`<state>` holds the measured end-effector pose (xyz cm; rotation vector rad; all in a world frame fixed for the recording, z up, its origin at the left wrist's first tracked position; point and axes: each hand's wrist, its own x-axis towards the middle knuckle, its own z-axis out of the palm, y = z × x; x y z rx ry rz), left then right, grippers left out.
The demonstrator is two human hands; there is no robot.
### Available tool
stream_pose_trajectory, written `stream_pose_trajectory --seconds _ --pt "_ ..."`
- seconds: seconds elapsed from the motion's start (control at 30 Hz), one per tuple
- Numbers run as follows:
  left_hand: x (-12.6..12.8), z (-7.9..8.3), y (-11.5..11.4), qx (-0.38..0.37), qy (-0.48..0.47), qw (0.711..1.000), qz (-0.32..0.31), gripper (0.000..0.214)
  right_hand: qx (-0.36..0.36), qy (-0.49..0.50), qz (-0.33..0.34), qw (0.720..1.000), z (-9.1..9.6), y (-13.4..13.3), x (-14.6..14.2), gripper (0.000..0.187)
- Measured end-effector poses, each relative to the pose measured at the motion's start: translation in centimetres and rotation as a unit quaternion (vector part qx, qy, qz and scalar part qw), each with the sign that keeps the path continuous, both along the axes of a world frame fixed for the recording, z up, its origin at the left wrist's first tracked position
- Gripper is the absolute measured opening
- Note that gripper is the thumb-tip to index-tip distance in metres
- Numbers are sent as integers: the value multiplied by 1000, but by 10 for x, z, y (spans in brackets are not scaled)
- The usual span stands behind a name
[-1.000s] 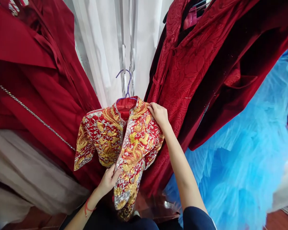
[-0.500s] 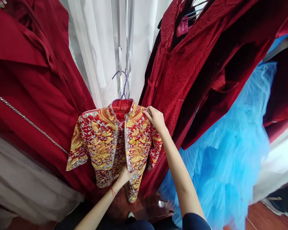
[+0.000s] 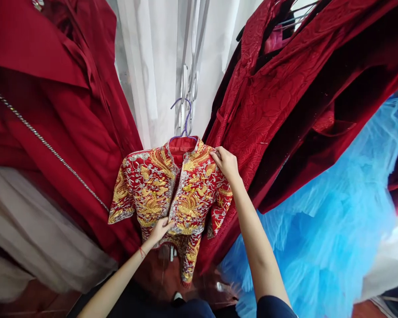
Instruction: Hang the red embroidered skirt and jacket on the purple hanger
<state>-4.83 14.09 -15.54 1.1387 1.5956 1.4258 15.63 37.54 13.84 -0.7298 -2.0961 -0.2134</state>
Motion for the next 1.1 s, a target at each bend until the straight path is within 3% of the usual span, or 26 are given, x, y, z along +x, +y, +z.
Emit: stream_pose_trajectory --seconds 0.23,0.47,0.53,0.73,0.83,0.9,0.93,0.97,1.0,1.1 --pt "11 -17 28 36 -54 998 -27 47 -10 17 -9 1000 -8 -11 1 39" --pt "14 -36 29 26 -97 995 -29 45 18 107 -132 985 -63 -70 -10 69" --pt "13 -38 29 19 -107 994 -27 43 5 96 -144 985 -73 -80 -13 74" --pt "12 -46 32 -10 -135 991 -15 36 -23 78 -149 985 -79 -96 -13 77" --pt "11 -51 29 -16 -154 988 -13 35 -75 131 -137 979 -116 -121 -17 72" --pt "11 -54 27 -15 -167 986 -11 34 -193 224 -115 948 -163 -144 -25 54" --pt "12 -54 26 -14 -174 985 -10 34 -293 258 -78 917 -190 -157 -30 39" --pt "13 -54 26 -13 -180 984 -10 33 -418 275 -24 866 -217 -168 -36 26" --pt "14 -54 26 -11 -184 983 -10 33 -530 304 15 791 -242 -179 -42 18" --pt "19 -49 27 -6 -192 981 -9 33 -609 346 30 713 -299 -202 -58 23"
